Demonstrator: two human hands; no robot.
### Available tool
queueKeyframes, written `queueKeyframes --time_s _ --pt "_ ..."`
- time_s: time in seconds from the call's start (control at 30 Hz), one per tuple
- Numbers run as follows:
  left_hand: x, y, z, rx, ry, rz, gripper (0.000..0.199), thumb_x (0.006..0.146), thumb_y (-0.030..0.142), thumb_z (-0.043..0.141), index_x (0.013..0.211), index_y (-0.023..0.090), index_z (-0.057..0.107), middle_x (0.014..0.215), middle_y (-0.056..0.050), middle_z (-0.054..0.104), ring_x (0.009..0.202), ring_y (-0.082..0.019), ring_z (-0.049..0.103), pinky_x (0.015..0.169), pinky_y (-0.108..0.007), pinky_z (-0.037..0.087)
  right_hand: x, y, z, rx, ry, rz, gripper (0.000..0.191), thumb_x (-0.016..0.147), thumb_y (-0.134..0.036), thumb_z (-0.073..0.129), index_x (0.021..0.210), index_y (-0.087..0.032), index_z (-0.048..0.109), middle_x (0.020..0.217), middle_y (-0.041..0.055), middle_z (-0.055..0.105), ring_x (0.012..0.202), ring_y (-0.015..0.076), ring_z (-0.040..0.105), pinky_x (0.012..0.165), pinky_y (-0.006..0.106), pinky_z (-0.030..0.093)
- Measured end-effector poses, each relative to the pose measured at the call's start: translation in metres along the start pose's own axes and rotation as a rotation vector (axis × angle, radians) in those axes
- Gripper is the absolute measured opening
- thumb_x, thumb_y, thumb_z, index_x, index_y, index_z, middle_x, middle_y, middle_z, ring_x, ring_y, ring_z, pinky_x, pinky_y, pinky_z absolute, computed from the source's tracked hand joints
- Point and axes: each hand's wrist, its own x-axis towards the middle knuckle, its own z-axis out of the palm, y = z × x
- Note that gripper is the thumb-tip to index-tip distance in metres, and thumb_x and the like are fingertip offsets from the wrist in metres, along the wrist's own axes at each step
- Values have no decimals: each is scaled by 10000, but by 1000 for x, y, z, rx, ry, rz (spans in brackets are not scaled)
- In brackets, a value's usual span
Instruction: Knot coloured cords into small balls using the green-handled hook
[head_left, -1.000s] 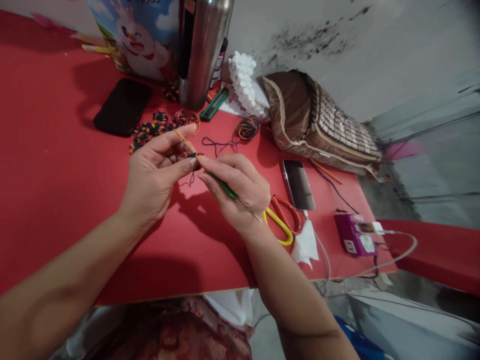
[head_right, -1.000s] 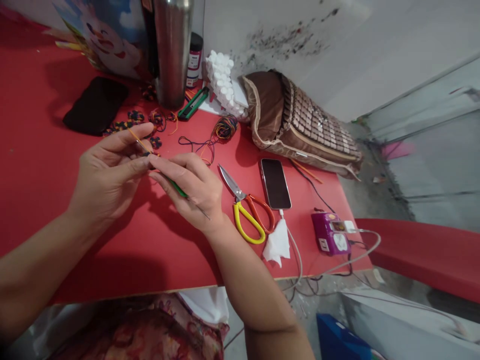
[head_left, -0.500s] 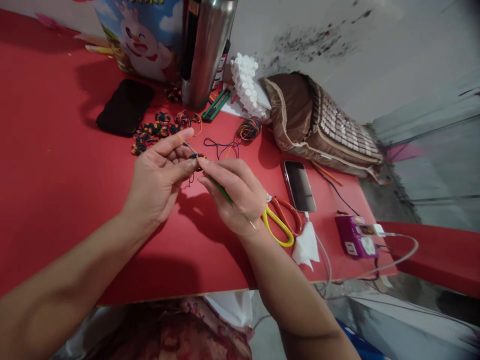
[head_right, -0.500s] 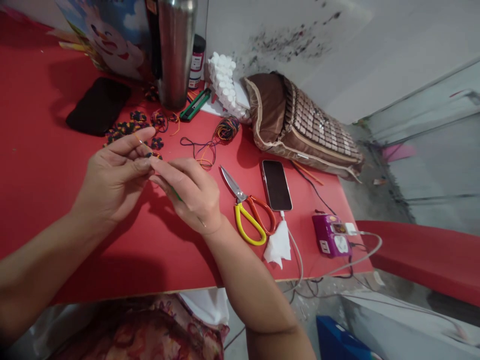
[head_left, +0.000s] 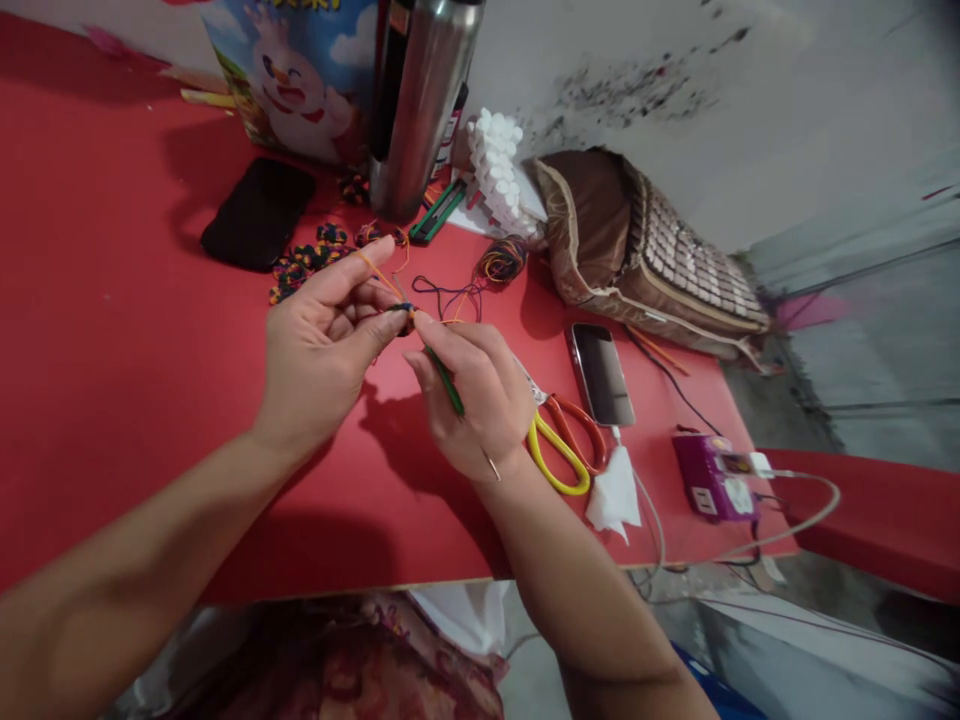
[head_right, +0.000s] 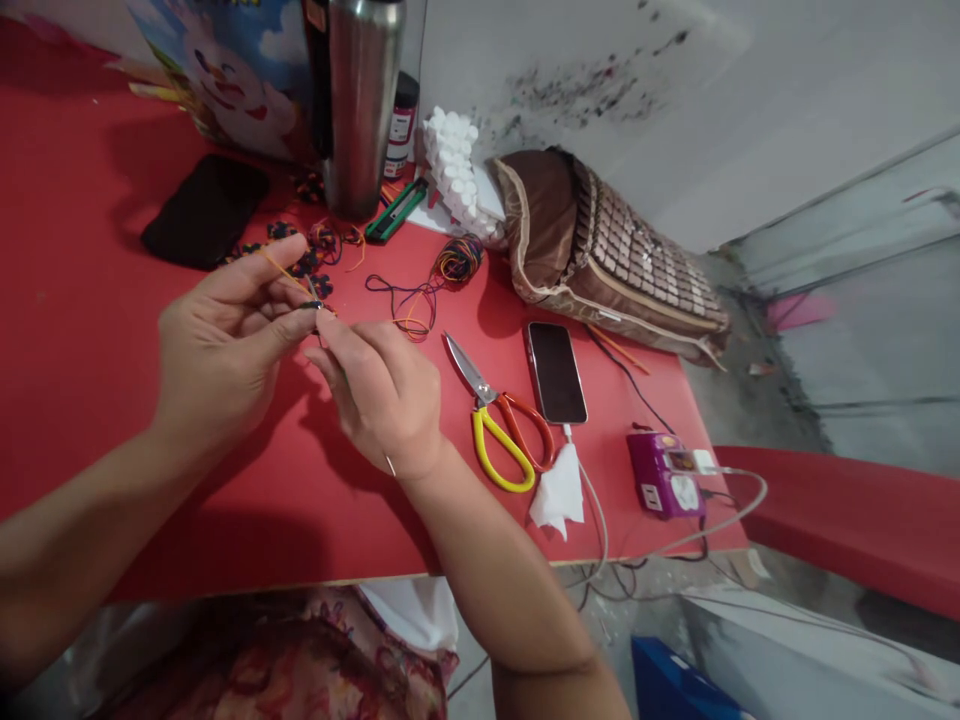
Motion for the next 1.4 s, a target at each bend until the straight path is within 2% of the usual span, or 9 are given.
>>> queueKeyframes --time_s 0.1,0.23,0.43,0.6,0.73,1.0,1.13,1.23,1.4 --pt "5 -11 -8 71 -58 147 611 767 -34 890 1268 316 905 886 9 778 780 -90 686 690 -155 600 1 0 -3 48 -4 29 199 1061 -149 721 1255 -139 769 982 85 814 831 163 764 738 269 664" --pt "7 -14 -12 135 -95 220 628 775 -15 894 1306 320 894 913 0 779 824 -100 686 757 -166 607 1 3 -6 100 -12 36 209 1039 -154 754 1247 -144 777 1000 86 815 831 163 764 740 267 667" --pt "4 -8 -12 177 -58 162 535 853 45 917 1293 349 891 934 -5 779 833 -133 662 703 -222 597 3 1 -9 115 -32 86 266 1031 -100 739 1257 -237 772 1013 49 820 858 165 791 778 271 670" --pt "4 -3 -13 250 -36 81 492 876 47 884 1275 334 889 930 -10 774 814 -149 639 655 -255 557 4 3 -10 167 -6 81 194 1014 -132 771 1201 -171 803 987 70 842 839 164 791 738 279 666" --pt "7 -5 -14 226 -64 131 508 845 32 882 1279 296 875 904 -2 774 759 -129 614 640 -247 541 8 6 -12 245 11 111 150 1001 -108 772 1129 -159 833 938 61 859 811 154 789 721 278 652" --pt "9 4 -13 406 -177 147 312 786 -19 757 951 222 865 1030 -44 853 746 -130 650 656 -262 524 17 10 -25 437 -59 374 130 1007 -160 779 977 -212 894 856 29 867 790 156 794 761 307 630" --pt "12 3 -17 432 -207 185 526 765 -31 753 1161 274 916 906 -6 792 739 -124 633 669 -253 518 20 11 -27 496 -76 450 114 987 -184 810 942 -232 903 816 14 848 761 150 765 745 318 608" --pt "16 3 -22 412 -304 197 715 756 -55 753 1324 358 889 850 20 738 736 -117 634 678 -238 540 22 12 -30 564 -90 593 80 957 -211 848 914 -237 910 775 -1 821 694 124 702 692 301 571" --pt "17 5 -25 227 -368 -59 638 797 32 815 1305 411 891 911 -4 759 788 -161 677 707 -286 622 23 22 -31 845 -70 860 43 889 -247 910 846 -246 910 588 -50 679 491 73 508 512 253 461"
